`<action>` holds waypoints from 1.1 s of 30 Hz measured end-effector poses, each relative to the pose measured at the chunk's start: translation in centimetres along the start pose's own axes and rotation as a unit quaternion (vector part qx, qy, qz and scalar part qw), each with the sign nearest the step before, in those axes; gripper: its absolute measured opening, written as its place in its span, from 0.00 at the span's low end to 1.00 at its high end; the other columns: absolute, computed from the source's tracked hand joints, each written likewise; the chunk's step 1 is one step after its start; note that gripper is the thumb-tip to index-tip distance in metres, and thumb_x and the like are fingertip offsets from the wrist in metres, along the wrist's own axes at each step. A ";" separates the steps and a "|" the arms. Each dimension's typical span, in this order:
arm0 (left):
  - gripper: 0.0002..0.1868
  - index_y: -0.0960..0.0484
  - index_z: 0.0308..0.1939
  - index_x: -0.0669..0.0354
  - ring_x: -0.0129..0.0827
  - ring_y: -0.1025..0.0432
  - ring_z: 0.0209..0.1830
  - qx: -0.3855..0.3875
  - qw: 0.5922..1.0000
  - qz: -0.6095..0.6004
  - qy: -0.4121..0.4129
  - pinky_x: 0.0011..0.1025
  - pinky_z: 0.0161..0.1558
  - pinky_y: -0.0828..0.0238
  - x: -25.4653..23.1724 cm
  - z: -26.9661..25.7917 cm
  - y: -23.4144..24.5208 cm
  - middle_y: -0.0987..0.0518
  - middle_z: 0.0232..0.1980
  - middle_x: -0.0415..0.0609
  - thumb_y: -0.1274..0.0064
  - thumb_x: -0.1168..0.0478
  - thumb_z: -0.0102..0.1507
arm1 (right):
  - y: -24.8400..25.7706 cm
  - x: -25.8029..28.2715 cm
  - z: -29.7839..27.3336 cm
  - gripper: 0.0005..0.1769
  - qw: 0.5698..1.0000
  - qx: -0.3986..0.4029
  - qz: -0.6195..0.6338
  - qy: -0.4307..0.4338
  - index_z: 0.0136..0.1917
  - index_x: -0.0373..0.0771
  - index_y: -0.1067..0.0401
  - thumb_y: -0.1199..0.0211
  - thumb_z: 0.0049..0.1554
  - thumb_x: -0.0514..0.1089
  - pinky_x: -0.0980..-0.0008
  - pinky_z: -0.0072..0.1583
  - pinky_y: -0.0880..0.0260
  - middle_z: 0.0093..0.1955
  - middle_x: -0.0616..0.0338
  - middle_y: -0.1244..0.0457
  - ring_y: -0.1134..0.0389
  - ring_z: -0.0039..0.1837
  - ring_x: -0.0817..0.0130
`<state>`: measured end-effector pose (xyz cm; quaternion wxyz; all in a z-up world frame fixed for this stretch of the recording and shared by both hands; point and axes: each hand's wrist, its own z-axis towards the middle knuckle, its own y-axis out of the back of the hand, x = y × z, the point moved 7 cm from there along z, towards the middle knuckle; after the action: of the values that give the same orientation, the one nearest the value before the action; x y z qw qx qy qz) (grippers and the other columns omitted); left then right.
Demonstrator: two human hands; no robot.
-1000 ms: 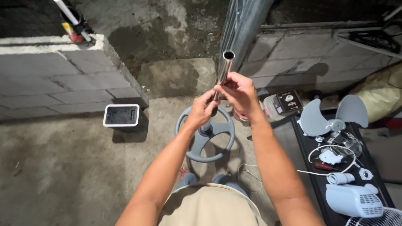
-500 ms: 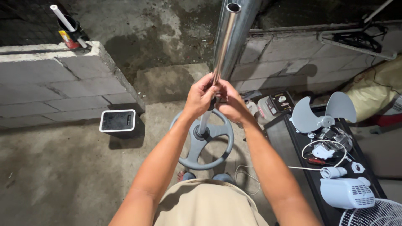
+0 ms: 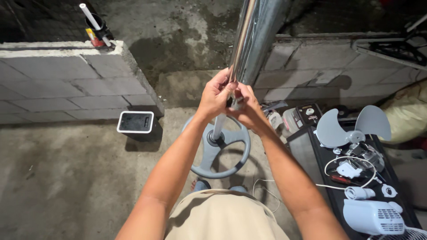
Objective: The person assembles a standing fan by inserting a metal pole into a steering-wheel base, then attaching a white cylindrical component to the pole. They repeatedly insert and remove the component, adjusting the pole and component throughout the process.
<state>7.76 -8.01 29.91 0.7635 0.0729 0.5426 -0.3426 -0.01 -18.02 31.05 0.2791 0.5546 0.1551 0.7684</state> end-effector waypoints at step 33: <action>0.22 0.30 0.71 0.65 0.18 0.30 0.45 0.056 0.998 -0.027 -0.023 0.19 0.50 0.29 -2.5 2.4 1.6 0.22 0.47 0.39 0.50 0.70 0.73 | -2.2 -0.2 3.2 0.50 0.953 0.094 0.266 0.108 0.80 0.38 0.53 0.39 0.46 0.28 0.68 0.69 0.35 0.69 0.62 0.40 0.37 0.72 0.70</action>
<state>10.14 -6.81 32.67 0.7611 0.0932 0.5063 -0.3947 3.60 -16.59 30.77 -0.0070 0.5132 0.1025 0.8521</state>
